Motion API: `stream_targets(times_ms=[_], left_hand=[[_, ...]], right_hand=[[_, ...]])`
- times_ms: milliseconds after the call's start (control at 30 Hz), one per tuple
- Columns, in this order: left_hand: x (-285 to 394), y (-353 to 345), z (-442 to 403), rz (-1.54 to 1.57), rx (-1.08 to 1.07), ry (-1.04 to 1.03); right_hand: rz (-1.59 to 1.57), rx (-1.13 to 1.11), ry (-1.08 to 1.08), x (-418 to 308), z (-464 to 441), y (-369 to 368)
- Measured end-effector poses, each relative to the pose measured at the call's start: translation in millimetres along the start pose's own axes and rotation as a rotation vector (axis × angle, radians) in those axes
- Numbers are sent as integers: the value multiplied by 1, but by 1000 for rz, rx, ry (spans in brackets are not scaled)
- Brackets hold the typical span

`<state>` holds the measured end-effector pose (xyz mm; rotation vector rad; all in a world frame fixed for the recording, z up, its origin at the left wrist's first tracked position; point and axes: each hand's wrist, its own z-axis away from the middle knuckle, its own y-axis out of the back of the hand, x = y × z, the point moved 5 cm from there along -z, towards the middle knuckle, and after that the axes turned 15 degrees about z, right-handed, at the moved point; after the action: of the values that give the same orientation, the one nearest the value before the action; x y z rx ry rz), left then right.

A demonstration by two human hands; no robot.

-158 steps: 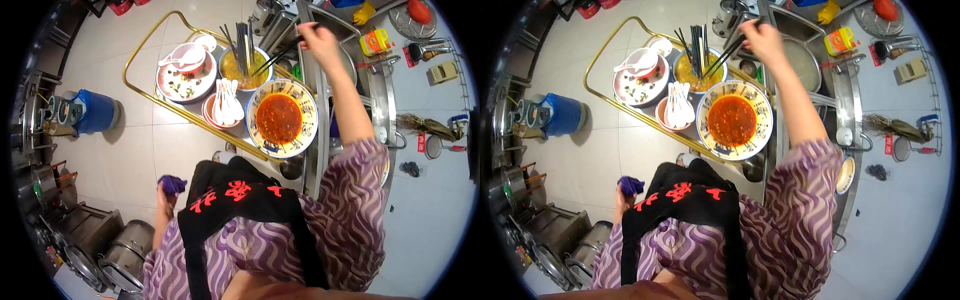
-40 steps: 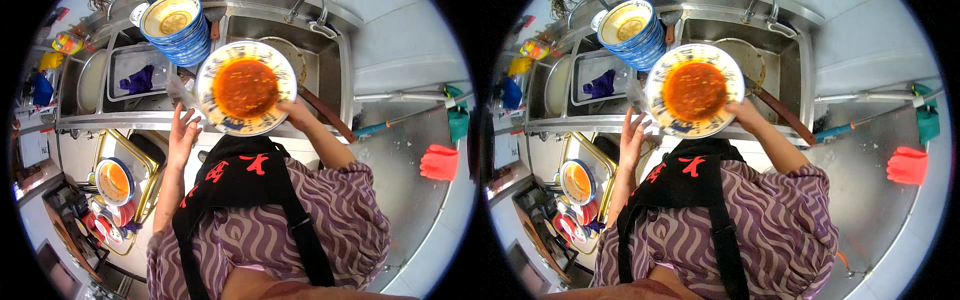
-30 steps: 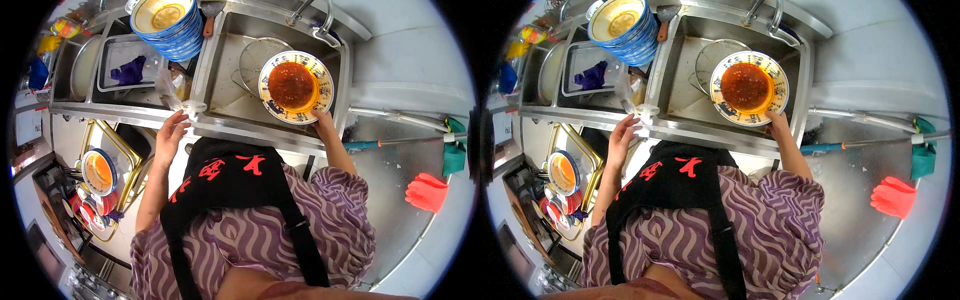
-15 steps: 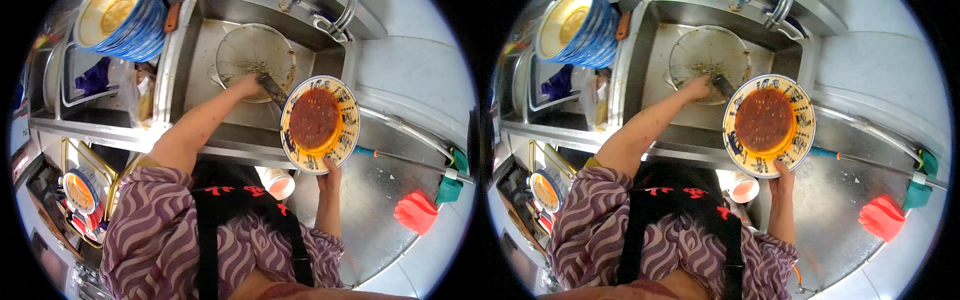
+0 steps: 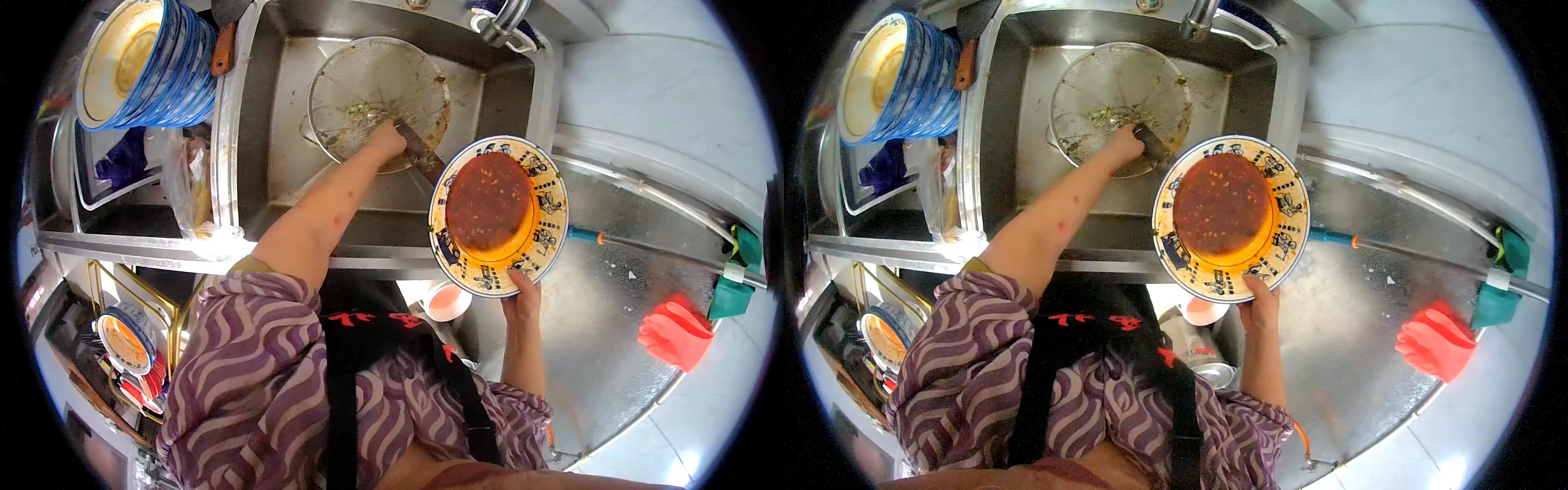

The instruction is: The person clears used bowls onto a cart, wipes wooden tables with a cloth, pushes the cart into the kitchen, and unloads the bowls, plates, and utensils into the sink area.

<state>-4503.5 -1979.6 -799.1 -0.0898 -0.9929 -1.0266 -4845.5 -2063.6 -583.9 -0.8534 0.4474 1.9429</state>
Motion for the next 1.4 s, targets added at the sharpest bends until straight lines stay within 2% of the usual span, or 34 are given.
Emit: stream_targets(times_ms=[100,200,333,433,467,533,633,700,733,833,967,1000,1067,1100,1133,1200,1300,1333,1367,1400], left_hand=[[11,-6,10,-335,-293,3],[10,-22,39,-351,-419,152],[7,-33,58,-492,-534,-96],[10,-16,77,-532,-571,-214],[11,-7,84,-519,-547,-174],[17,16,103,-492,-498,-94],[1,31,119,-391,-453,-269],[-1,51,140,-136,-473,-160],[4,63,154,-8,-481,-106],[7,98,190,213,-485,55],[3,144,228,160,-312,14],[-4,152,234,201,-273,13],[-11,175,262,250,-135,-3],[-4,179,273,264,-59,-73],[2,183,283,343,-12,-50],[-6,204,303,430,113,-73],[-28,245,323,514,357,-87],[-37,260,330,624,405,21],[-51,271,334,839,441,67],[-68,286,333,874,544,50]], right_hand=[[38,34,-3,-1,-7,-2],[107,17,-16,3,-25,8],[149,116,-32,-2,-45,-9],[249,-76,-23,0,-67,-8],[248,-25,12,-3,-68,-15],[304,-99,-40,-2,-79,-13],[300,-128,-48,2,-94,-19],[302,-148,-55,-7,-94,-32],[314,-23,-83,-18,-87,-46],[387,-118,0,-14,-111,-38],[634,-200,-6,-28,-127,-29],[657,-64,17,-27,-133,-18],[668,-30,8,-33,-145,-6],[671,-115,50,-42,-143,4],[627,-19,83,-61,-124,-6],[809,-115,180,-67,-163,14],[1190,-73,257,-94,-185,18],[1321,-29,281,-100,-185,10],[1458,7,477,-110,-182,-4],[1583,52,675,-119,-157,-28]])
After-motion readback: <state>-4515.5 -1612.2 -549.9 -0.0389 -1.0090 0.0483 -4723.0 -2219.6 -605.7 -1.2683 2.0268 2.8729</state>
